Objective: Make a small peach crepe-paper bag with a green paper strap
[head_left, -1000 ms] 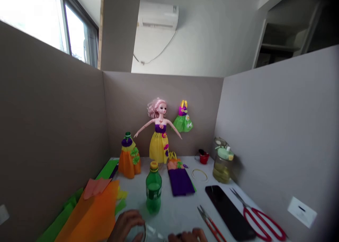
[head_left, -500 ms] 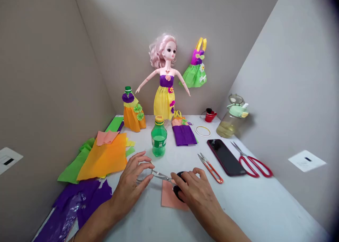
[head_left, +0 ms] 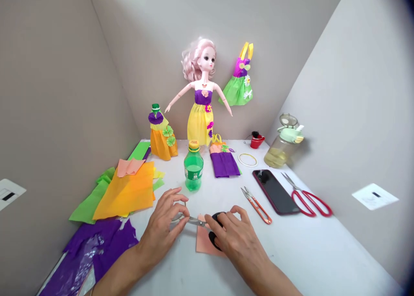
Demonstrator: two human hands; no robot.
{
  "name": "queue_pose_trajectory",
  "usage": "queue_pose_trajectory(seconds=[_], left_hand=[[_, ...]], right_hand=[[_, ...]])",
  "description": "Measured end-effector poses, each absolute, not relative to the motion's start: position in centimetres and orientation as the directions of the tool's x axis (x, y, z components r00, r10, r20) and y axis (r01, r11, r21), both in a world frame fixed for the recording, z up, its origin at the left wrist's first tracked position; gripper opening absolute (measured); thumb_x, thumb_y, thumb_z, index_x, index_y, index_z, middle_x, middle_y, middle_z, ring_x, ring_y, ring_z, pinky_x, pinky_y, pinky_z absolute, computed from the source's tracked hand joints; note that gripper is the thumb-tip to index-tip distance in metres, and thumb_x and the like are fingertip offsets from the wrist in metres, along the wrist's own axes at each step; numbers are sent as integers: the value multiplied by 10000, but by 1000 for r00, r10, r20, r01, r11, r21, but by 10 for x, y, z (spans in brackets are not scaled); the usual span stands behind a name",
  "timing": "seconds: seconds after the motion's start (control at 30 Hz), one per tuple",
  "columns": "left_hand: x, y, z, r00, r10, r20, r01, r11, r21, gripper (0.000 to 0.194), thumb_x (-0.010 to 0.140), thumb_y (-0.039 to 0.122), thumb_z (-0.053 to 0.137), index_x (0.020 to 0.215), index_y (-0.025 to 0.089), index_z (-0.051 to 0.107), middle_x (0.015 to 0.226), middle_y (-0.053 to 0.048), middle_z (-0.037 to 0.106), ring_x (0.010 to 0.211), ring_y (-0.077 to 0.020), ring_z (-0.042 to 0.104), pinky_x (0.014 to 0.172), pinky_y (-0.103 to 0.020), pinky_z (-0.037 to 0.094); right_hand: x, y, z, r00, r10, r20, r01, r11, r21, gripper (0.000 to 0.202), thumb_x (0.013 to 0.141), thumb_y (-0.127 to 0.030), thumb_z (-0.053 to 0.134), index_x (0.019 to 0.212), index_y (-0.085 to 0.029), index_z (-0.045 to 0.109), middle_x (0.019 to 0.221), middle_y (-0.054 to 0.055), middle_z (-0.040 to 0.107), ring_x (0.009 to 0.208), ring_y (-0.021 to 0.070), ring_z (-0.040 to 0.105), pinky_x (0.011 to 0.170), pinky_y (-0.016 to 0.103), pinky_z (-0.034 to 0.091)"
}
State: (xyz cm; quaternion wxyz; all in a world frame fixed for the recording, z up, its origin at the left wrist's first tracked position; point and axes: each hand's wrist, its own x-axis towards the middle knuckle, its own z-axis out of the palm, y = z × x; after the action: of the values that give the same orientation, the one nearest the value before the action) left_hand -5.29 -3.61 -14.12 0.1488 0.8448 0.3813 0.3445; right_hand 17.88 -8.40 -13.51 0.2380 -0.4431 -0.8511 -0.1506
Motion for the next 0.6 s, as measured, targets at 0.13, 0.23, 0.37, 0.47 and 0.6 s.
queue_pose_trajectory(seconds=[0.13,0.23,0.37,0.47,0.6], left_hand=[[-54,-38,-141,417,786,456,521,-618,589,103,919,169,527,889,243,592,1180,-56,602,1348,-253,367,1086,-469,346],[-55,-40,-137,302,851,431,469,-526,710,87,915,237,547,855,248,609,1178,-54,606,1351,-260,366,1103,-475,319],[-54,-37,-131,167,945,280,323,-321,891,151,872,370,603,802,236,617,1159,-70,605,1324,-289,400,1095,-464,312],[-51,-33,-129,179,975,129,142,-156,978,253,811,457,652,763,213,605,1119,-86,603,1263,-309,454,1067,-435,323],[-41,-41,-126,266,956,-122,-110,155,982,312,754,487,697,765,198,580,1124,-84,598,1168,-290,509,1014,-381,345]], right_hand=[[177,-81,-141,-470,680,563,828,561,13,433,801,-3,457,1194,-167,535,742,-4,616,660,156,559,877,385,315],[179,-80,-146,-401,705,585,830,550,-94,509,701,16,453,1174,-169,484,755,-6,651,648,160,584,870,373,340],[203,-73,-153,-353,770,531,863,487,-133,430,679,-11,507,1045,-230,451,820,-4,686,716,196,629,798,348,387],[229,-59,-156,-373,809,455,889,452,-74,395,681,-20,565,985,-245,451,846,-12,699,760,215,642,765,344,408],[247,-43,-146,-280,906,319,952,304,-28,285,726,-34,615,910,-215,493,867,25,689,736,224,642,759,372,425]])
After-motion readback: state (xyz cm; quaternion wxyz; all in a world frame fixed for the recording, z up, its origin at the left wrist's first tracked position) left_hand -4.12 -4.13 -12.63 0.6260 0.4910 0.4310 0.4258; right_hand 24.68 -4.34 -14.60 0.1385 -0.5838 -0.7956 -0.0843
